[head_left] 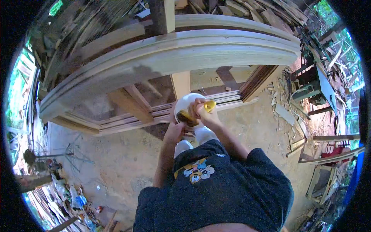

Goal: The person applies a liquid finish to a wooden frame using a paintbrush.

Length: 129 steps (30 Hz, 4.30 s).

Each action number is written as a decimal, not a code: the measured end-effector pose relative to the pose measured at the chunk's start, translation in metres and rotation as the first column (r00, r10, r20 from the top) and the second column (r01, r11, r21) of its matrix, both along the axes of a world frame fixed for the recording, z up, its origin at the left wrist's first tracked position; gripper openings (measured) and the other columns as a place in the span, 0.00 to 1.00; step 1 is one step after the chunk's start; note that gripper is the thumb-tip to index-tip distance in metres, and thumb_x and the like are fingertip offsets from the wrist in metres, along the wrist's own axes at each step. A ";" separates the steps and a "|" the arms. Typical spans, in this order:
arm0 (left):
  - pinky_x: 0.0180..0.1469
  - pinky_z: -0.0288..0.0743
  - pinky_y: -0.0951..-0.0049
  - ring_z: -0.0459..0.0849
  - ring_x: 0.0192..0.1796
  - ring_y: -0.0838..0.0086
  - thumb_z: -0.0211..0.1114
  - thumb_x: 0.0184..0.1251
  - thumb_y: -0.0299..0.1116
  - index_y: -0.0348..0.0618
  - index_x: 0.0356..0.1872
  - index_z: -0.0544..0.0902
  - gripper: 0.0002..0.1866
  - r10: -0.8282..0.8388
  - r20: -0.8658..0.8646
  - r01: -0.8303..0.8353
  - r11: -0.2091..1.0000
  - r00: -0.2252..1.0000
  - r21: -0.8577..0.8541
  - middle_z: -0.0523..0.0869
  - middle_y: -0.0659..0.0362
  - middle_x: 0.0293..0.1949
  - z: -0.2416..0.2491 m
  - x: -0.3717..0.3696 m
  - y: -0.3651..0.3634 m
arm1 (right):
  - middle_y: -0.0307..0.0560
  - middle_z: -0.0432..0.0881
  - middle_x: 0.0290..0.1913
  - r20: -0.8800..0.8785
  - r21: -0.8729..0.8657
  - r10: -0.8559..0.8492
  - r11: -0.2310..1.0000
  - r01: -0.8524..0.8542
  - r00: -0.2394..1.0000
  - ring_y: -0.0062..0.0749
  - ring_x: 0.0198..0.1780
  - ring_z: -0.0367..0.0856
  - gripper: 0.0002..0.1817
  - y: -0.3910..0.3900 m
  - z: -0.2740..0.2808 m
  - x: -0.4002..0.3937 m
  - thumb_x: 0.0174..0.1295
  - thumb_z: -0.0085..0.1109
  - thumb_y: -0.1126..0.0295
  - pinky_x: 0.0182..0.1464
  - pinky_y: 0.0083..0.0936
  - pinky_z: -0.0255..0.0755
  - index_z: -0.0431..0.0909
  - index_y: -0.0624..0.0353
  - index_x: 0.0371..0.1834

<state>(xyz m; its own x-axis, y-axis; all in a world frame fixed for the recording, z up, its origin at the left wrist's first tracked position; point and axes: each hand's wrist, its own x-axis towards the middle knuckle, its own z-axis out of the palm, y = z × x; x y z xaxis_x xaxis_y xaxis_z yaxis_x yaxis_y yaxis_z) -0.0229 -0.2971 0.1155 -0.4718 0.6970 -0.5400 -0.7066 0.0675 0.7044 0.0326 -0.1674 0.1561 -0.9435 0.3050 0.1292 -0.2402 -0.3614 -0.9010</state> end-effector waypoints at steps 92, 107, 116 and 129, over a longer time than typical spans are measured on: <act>0.42 0.67 0.49 0.65 0.49 0.54 0.44 0.42 0.20 0.36 0.50 0.55 0.26 -0.078 0.400 0.032 0.992 0.913 0.121 0.62 0.49 0.49 -0.103 -0.104 0.096 | 0.38 0.65 0.15 -0.392 0.687 -0.812 0.054 0.725 0.432 0.25 0.17 0.64 0.07 0.496 -0.025 -0.086 0.46 0.50 0.68 0.17 0.26 0.58 0.69 0.60 0.21; 0.34 0.72 0.55 0.64 0.50 0.58 0.45 0.39 0.19 0.54 0.54 0.50 0.34 -0.097 0.358 0.100 0.995 0.928 0.011 0.60 0.53 0.50 -0.121 -0.069 0.149 | 0.35 0.63 0.10 0.088 0.096 -0.615 0.788 0.608 0.784 0.20 0.10 0.60 0.15 0.317 0.033 -0.160 0.51 0.49 0.61 0.12 0.17 0.54 0.62 0.53 0.11; 0.32 0.74 0.62 0.70 0.43 0.58 0.46 0.42 0.22 0.48 0.53 0.51 0.31 -0.120 0.379 0.206 0.959 0.918 -0.194 0.62 0.50 0.47 -0.112 -0.062 0.161 | 0.42 0.70 0.14 -0.254 0.802 -0.897 0.013 0.597 0.362 0.24 0.17 0.68 0.10 0.540 0.008 -0.022 0.50 0.47 0.66 0.19 0.21 0.61 0.70 0.60 0.18; 0.31 0.74 0.58 0.62 0.51 0.57 0.43 0.41 0.20 0.58 0.55 0.48 0.34 -0.190 0.394 0.272 0.949 0.899 -0.162 0.56 0.53 0.52 -0.134 -0.077 0.160 | 0.36 0.63 0.09 0.018 0.206 -0.229 0.953 0.220 0.973 0.19 0.13 0.62 0.19 0.198 0.061 -0.191 0.51 0.49 0.56 0.14 0.19 0.54 0.65 0.58 0.11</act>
